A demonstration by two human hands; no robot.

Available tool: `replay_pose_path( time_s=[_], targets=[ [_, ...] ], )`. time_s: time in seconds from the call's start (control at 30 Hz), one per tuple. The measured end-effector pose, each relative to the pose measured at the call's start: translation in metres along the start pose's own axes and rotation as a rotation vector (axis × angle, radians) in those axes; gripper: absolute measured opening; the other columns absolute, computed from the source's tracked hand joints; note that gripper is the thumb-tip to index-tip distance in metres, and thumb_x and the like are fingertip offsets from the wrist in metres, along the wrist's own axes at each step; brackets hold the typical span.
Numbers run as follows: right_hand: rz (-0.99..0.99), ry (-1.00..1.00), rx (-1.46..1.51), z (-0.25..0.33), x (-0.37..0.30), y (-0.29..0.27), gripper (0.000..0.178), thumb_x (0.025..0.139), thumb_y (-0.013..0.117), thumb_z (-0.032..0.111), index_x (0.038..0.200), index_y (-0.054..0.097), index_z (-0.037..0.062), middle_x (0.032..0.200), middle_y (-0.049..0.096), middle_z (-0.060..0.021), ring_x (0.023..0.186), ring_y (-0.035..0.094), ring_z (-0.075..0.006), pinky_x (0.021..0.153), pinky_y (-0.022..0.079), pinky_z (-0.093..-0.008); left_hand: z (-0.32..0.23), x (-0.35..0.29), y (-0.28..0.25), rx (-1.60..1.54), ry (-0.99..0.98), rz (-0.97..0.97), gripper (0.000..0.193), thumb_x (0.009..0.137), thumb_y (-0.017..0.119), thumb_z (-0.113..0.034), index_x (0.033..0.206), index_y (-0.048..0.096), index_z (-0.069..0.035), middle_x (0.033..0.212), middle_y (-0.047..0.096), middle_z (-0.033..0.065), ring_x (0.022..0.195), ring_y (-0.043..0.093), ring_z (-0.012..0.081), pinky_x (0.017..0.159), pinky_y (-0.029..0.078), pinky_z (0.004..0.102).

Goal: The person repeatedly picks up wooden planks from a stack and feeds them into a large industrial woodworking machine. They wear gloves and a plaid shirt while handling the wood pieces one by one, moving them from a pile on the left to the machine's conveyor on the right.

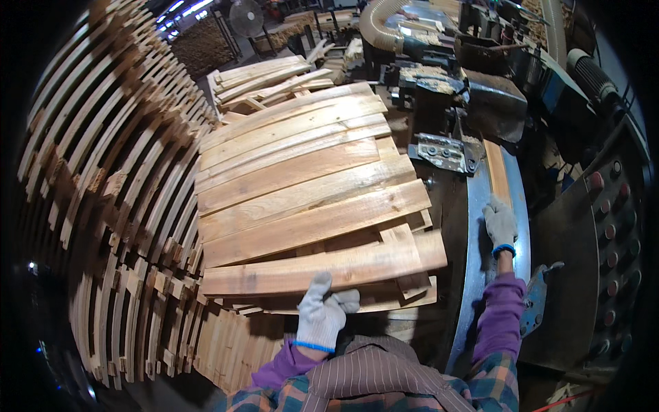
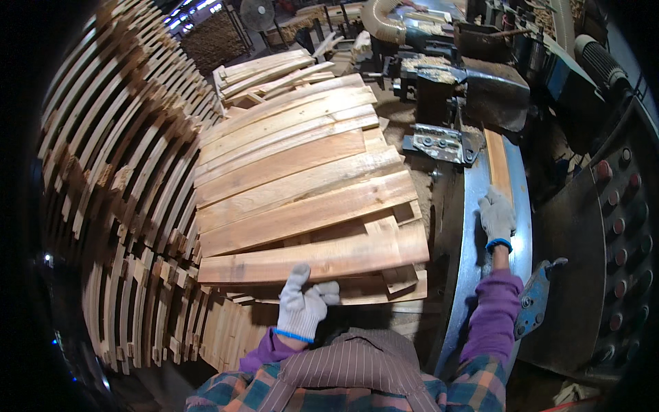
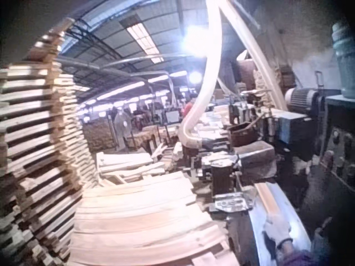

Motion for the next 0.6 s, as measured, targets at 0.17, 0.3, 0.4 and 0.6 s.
replay_pose_path(
  time_s=[0.17,0.3,0.4,0.6],
  targets=[
    [0.361,-1.047,0.128,0.261,-0.149,-0.045,0.073,0.087,0.067,0.041,0.146,0.041,0.006,0.138,0.053,-0.0209,0.12,0.058,-0.0337,0.101,0.048,-0.0369,-0.022,-0.057,-0.024,-0.001,0.133,0.016,0.04,0.088,0.066,-0.027,0.124,0.06,-0.01,0.12,0.064,0.0147,0.096,0.065,0.0454,0.078,0.056,0.0581],
    [0.324,-1.166,-0.263,0.265,-0.222,-0.045,0.062,0.084,0.068,0.036,0.135,0.049,0.0076,0.122,0.058,-0.0192,0.098,0.062,-0.0296,0.083,0.052,-0.0354,-0.044,-0.073,0.02,0.097,0.175,0.228,0.034,0.09,0.057,0.001,0.123,0.059,-0.004,0.117,0.066,0.0207,0.083,0.071,0.0324,0.071,0.062,0.0424],
    [0.185,-0.937,-0.215,0.233,-0.245,-0.076,0.071,0.074,0.073,0.033,0.136,0.049,0.0082,0.128,0.053,-0.0223,0.097,0.06,-0.0337,0.083,0.049,-0.0397,-0.06,-0.066,0.072,0.954,0.731,0.347,0.043,0.084,0.064,0.011,0.125,0.058,0.0,0.115,0.066,0.0185,0.086,0.071,0.0233,0.077,0.061,0.032],
    [-0.053,-0.469,0.018,0.172,-0.299,-0.117,0.079,0.075,0.075,0.039,0.139,0.049,0.0,0.13,0.055,-0.0257,0.105,0.06,-0.0379,0.09,0.048,-0.0427,0.039,-0.011,0.171,0.952,0.001,0.495,0.047,0.101,0.045,-0.035,0.124,0.057,0.004,0.113,0.067,0.016,0.097,0.069,0.0202,0.08,0.06,0.0295]
  ],
)
Point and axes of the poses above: each hand's wrist, its own x-axis towards the middle knuckle, its own y-axis out of the palm, z = x × y, the point moved 6 cm from there along x, towards the middle knuckle
